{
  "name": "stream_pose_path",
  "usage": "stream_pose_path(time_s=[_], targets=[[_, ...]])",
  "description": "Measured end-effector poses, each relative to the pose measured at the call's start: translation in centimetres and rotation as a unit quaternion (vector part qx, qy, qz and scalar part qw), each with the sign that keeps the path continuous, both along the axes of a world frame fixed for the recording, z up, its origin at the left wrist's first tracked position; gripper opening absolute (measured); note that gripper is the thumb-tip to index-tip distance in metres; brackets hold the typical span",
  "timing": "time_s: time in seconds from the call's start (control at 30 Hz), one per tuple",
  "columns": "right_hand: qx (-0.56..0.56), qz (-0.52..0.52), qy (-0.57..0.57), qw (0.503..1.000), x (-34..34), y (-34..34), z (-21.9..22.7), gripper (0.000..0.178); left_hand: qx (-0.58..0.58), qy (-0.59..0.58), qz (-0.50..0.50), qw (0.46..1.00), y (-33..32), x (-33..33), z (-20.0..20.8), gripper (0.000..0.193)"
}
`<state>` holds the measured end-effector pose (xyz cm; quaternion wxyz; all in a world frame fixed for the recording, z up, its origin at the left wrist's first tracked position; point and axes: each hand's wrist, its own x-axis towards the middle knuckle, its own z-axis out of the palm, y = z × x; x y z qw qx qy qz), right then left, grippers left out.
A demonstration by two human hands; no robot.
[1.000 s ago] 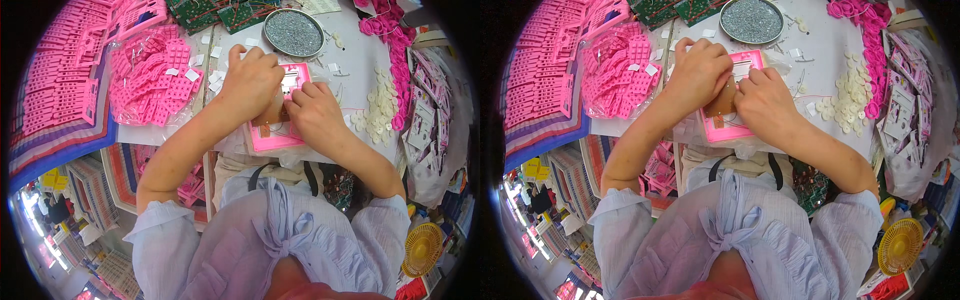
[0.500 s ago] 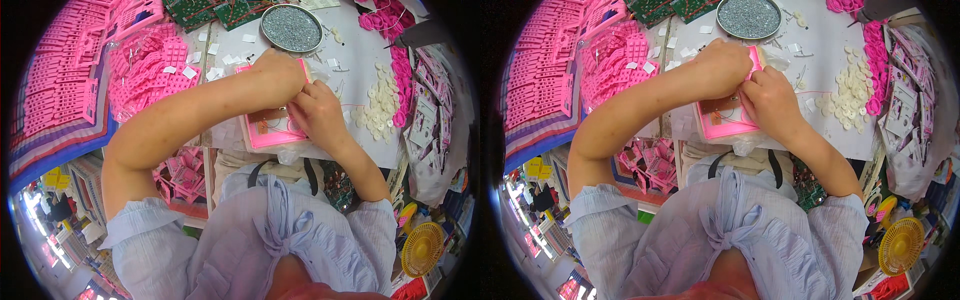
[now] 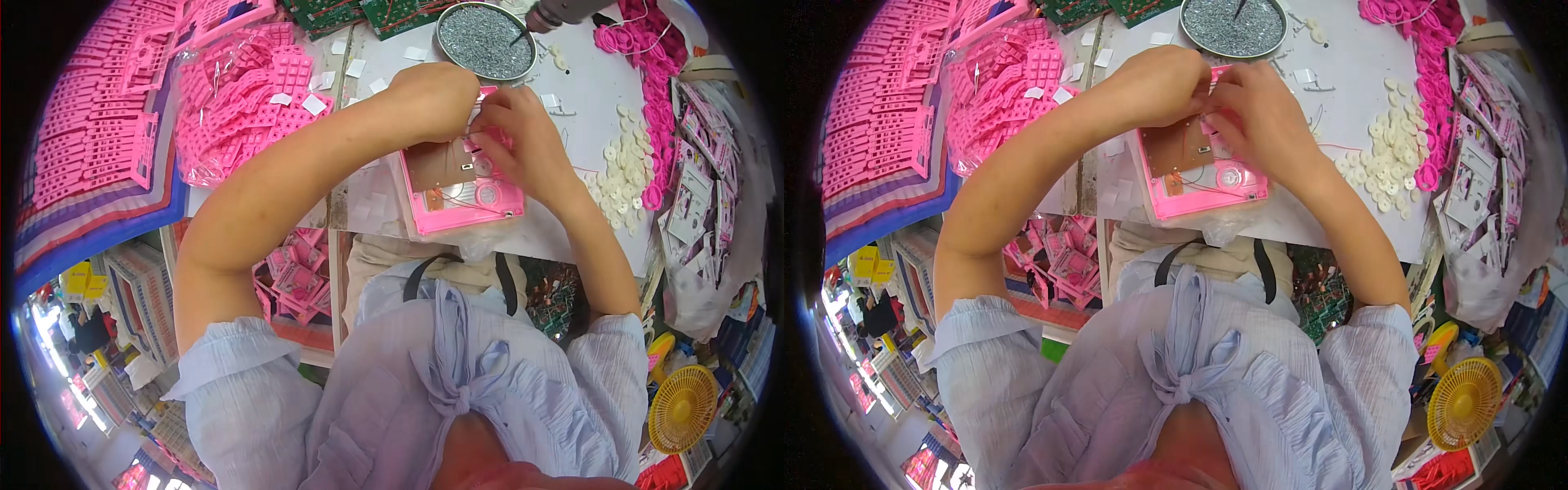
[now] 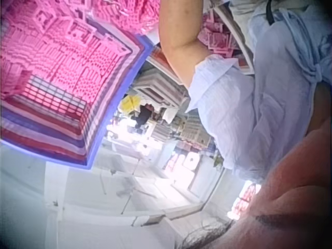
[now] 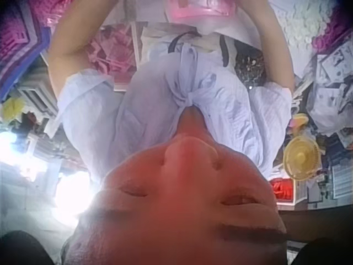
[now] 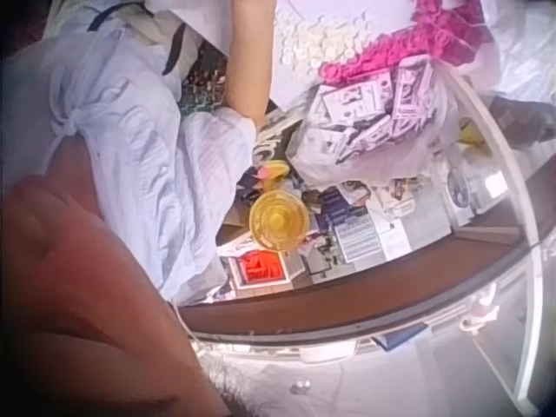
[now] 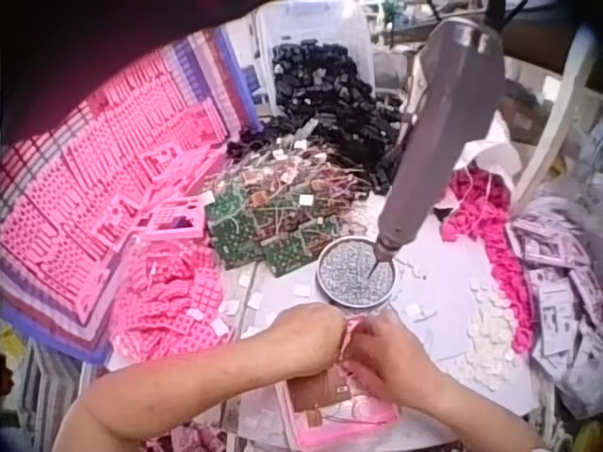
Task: Assembling the internal components and outer casing of a pink electronic toy bank.
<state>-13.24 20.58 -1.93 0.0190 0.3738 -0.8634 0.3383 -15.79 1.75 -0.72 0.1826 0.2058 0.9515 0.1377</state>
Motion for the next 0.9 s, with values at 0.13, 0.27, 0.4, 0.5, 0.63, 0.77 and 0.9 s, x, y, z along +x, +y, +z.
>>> stream_pose_path(time_s=[0.13,0.27,0.4,0.5,0.63,0.77,0.9], targets=[[-0.016,-0.022,0.025,0.999,-0.2,-0.3,-1.5,0.01,0.002,-0.023,0.018,1.0,0.1,0.0,0.4,0.021],[0.051,0.015,0.067,0.996,-0.7,-0.3,-0.8,0.012,0.027,-0.027,0.034,0.999,0.0,0.3,0.7,0.017],[0.054,0.131,0.017,0.99,-2.0,1.2,0.3,0.014,0.019,-0.009,0.018,1.0,-0.4,0.5,-0.2,0.013],[0.032,0.159,0.055,0.985,-1.4,1.6,0.0,0.015,0.02,-0.028,0.021,0.999,-0.2,0.3,0.2,0.012],[0.06,0.155,0.023,0.986,-1.6,1.3,0.7,0.016,0.031,-0.039,0.024,0.998,-0.3,0.5,0.7,0.011],[0.133,0.149,0.058,0.978,-1.2,0.7,1.4,0.017,0.044,-0.047,0.025,0.998,-0.4,0.4,0.6,0.01],[0.147,0.115,0.147,0.971,0.6,0.0,1.0,0.019,0.057,-0.031,-0.042,0.997,-1.2,-0.1,0.7,0.012]])
